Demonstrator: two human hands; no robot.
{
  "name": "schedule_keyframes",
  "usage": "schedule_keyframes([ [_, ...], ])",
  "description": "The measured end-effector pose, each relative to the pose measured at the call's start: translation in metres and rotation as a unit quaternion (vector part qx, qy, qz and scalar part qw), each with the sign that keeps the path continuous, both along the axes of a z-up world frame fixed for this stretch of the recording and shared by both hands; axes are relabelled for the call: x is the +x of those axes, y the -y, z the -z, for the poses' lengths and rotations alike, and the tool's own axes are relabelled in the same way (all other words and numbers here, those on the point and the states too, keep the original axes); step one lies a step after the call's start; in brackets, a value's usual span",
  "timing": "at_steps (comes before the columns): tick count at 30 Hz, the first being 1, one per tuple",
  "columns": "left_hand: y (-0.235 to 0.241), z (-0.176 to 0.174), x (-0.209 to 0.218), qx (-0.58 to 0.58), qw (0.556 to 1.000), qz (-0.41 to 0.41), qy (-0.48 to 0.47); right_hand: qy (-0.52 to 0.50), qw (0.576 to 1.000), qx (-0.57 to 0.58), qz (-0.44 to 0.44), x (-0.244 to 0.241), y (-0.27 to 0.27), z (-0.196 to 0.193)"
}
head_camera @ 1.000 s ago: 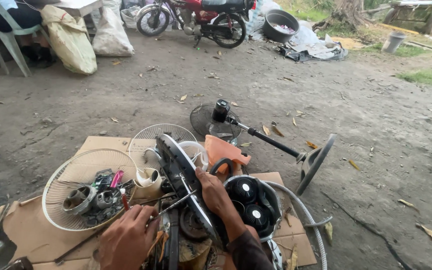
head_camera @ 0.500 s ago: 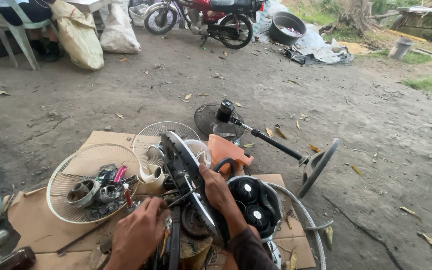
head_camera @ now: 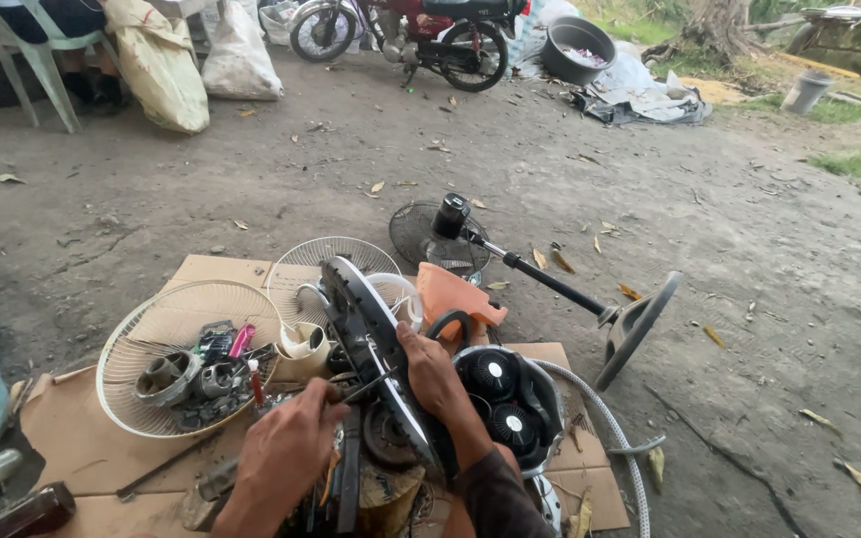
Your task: Repairing a fan by fitting a circular rim onto the motor housing using a tool for alignment
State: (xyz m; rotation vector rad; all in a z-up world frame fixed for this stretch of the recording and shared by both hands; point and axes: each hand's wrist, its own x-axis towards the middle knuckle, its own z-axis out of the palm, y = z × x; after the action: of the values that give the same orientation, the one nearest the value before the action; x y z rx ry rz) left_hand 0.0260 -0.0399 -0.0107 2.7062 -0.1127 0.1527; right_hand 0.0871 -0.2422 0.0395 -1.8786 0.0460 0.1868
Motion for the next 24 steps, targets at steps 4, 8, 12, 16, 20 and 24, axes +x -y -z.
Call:
schedule_keyframes([
  [4,0.000,0.007,0.005,-0.009,0.998,0.037,0.053,0.006,0.999,0.034,-0.008,0.003,0.003,0.005],
  [8,0.013,-0.013,-0.003,0.017,0.998,0.010,0.058,0.014,0.999,0.032,-0.016,0.005,0.005,0.006],
  [12,0.018,-0.019,-0.006,0.031,0.999,-0.022,0.018,0.021,0.998,0.054,-0.005,0.012,0.009,0.014],
  [16,0.011,-0.014,-0.006,0.016,1.000,-0.014,0.023,0.024,0.994,0.105,0.000,0.015,0.015,0.017],
  [20,0.010,-0.016,-0.007,-0.005,0.999,-0.022,0.024,0.022,0.994,0.104,0.012,0.022,0.023,0.022],
  [24,0.014,-0.020,-0.010,-0.002,1.000,-0.012,0.007,0.031,0.990,0.134,0.008,0.023,0.028,0.026],
])
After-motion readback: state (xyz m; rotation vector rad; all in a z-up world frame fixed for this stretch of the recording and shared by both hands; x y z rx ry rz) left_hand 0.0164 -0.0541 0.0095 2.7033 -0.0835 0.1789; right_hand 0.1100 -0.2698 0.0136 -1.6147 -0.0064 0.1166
